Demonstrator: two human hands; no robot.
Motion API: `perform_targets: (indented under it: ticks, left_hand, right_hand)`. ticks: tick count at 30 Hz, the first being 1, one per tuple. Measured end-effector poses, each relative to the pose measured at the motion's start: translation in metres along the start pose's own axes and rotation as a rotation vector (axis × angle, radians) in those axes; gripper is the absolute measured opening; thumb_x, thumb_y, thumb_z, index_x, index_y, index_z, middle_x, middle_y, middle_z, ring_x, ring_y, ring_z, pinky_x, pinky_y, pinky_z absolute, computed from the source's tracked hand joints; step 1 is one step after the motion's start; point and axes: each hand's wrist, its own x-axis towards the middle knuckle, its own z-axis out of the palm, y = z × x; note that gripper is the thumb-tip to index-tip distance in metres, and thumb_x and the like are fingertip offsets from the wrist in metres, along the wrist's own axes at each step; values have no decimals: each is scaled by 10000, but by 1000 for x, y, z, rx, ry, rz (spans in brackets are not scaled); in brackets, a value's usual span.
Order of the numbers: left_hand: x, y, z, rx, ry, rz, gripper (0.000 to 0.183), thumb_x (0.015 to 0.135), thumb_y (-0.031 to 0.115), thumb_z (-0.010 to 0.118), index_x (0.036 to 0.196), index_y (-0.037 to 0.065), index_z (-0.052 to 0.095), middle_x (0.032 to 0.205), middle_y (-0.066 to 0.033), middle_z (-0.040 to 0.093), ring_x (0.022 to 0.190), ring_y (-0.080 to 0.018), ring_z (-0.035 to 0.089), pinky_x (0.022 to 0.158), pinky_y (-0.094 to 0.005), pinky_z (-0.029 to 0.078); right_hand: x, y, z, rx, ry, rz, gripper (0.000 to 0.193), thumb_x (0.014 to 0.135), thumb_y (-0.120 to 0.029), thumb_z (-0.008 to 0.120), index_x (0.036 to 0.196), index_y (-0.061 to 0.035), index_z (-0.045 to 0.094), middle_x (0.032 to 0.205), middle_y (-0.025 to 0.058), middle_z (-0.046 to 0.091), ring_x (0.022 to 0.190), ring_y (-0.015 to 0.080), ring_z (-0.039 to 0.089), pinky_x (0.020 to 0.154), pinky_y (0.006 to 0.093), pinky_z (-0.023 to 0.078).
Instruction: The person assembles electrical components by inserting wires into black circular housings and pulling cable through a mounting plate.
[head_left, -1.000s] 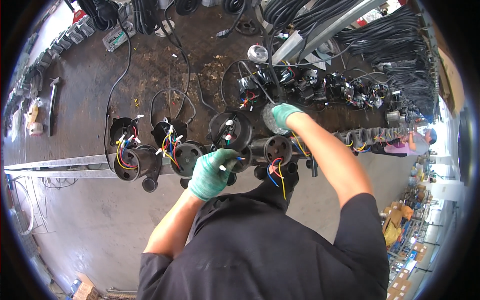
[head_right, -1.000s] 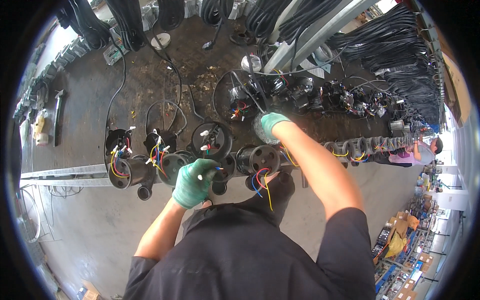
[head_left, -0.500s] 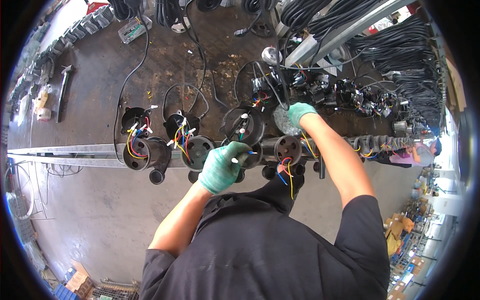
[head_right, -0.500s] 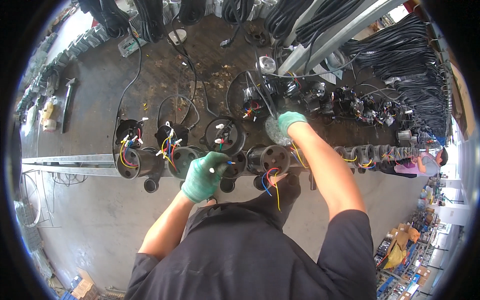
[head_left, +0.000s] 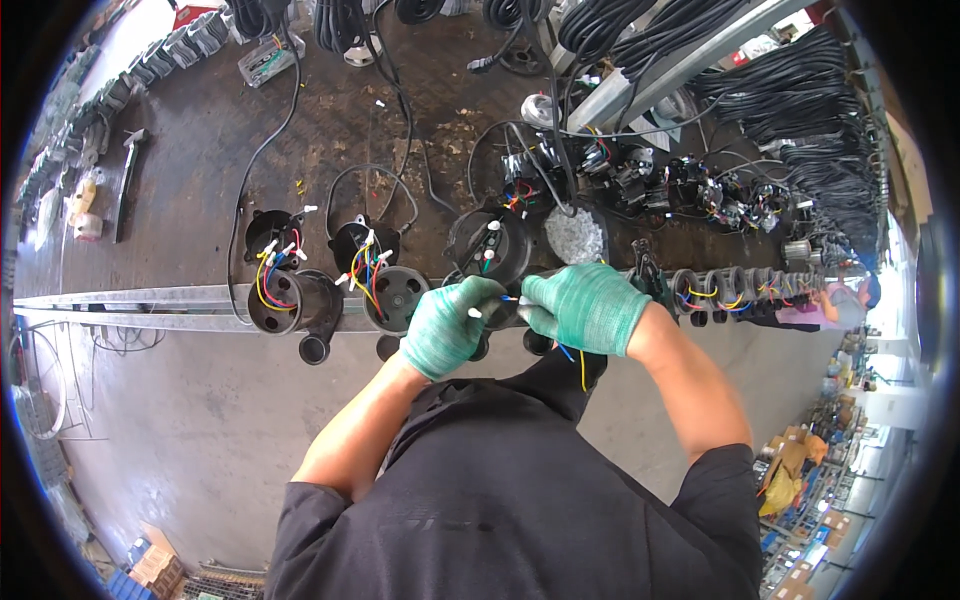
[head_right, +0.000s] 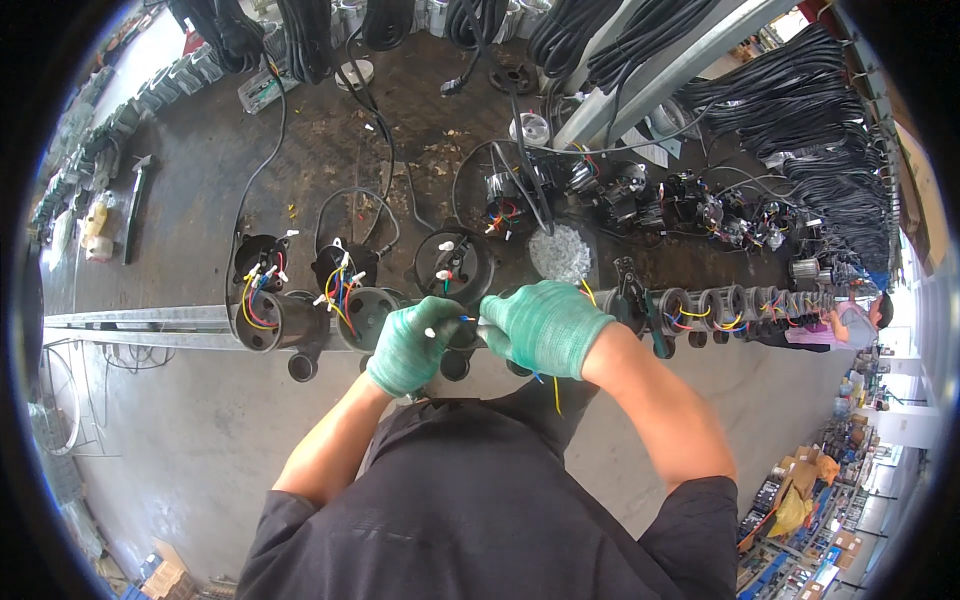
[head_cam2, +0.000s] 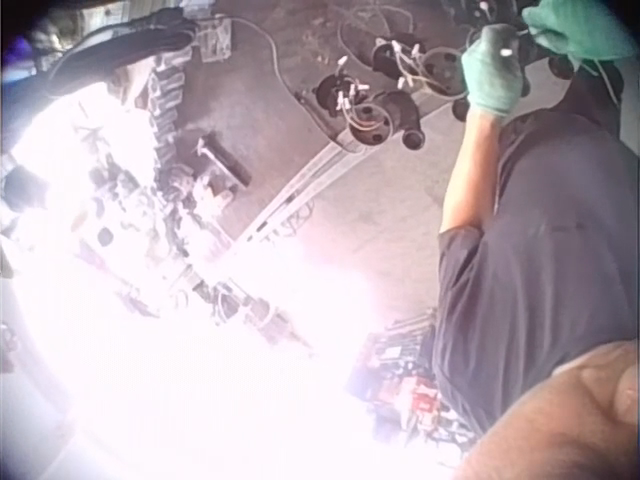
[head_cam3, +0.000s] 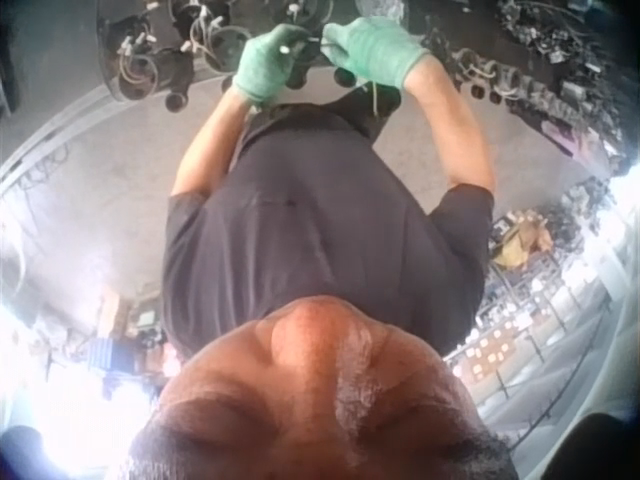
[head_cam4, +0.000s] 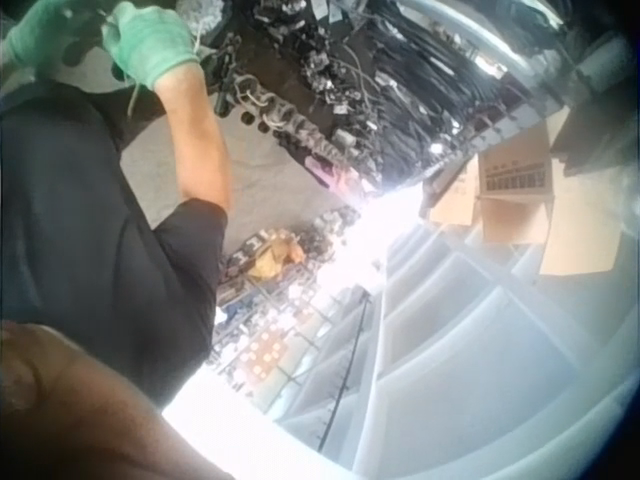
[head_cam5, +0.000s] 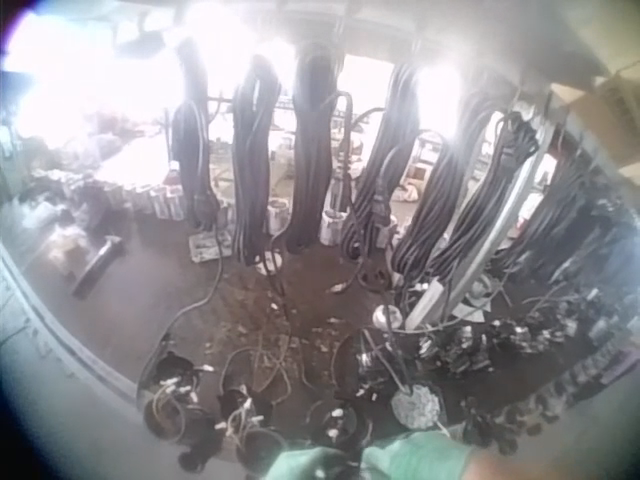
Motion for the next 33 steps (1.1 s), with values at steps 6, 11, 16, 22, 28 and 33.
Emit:
perform_targets:
  ticks: [6, 11, 16, 22, 28, 33]
  left_hand:
    - [0, 1, -1, -21, -5, -27, 193, 960, 88, 726, 1150, 67, 699, 937, -170, 771, 835, -368, 763, 724, -426, 605]
    - [0, 1, -3, 4, 2, 19, 174, 963, 54, 724, 1134, 61, 696, 933, -159, 773, 820, -332, 769, 700, -398, 601]
    - [-1, -3, -2, 62, 0, 96, 168, 959, 32, 719, 1124, 49, 690, 922, -163, 767, 815, -333, 769, 689, -390, 601]
    - [-3, -6, -3, 34, -12, 34, 191, 961, 48, 710, 1148, 57, 673, 926, -177, 760, 840, -366, 760, 708, -416, 597]
    - [1, 2, -3, -81, 27, -18, 187, 961, 66, 701, 1145, 74, 670, 909, -185, 751, 821, -402, 743, 705, -445, 585]
    - [-1, -4, 0, -97, -1, -43, 167, 960, 68, 703, 1123, 80, 671, 882, -168, 750, 787, -381, 744, 681, -439, 579]
  right_hand:
    - [7, -15, -12, -20, -64, 39, 346, 1065, -367, 552, 1074, -54, 697, 855, 187, 754, 837, 412, 738, 781, 539, 565]
    - [17, -22, -28, -5, -219, 66, 327, 1072, -332, 538, 1035, -45, 690, 848, 185, 756, 865, 406, 748, 750, 512, 575]
    - [38, -3, -33, 211, -507, -88, 378, 1088, -322, 531, 993, -9, 721, 783, 156, 741, 720, 343, 744, 642, 450, 565]
    - [35, -14, -32, 339, -406, 105, 532, 1098, -481, 538, 977, -2, 735, 786, 190, 739, 677, 306, 743, 661, 446, 570]
    - [-8, -14, 6, 489, 377, -2, 320, 912, -117, 811, 1184, -13, 680, 976, 135, 765, 735, 276, 748, 703, 382, 594]
    - [-1, -1, 49, 235, 683, -283, 246, 927, -47, 741, 1172, -30, 731, 1020, 128, 773, 884, 304, 760, 770, 386, 605]
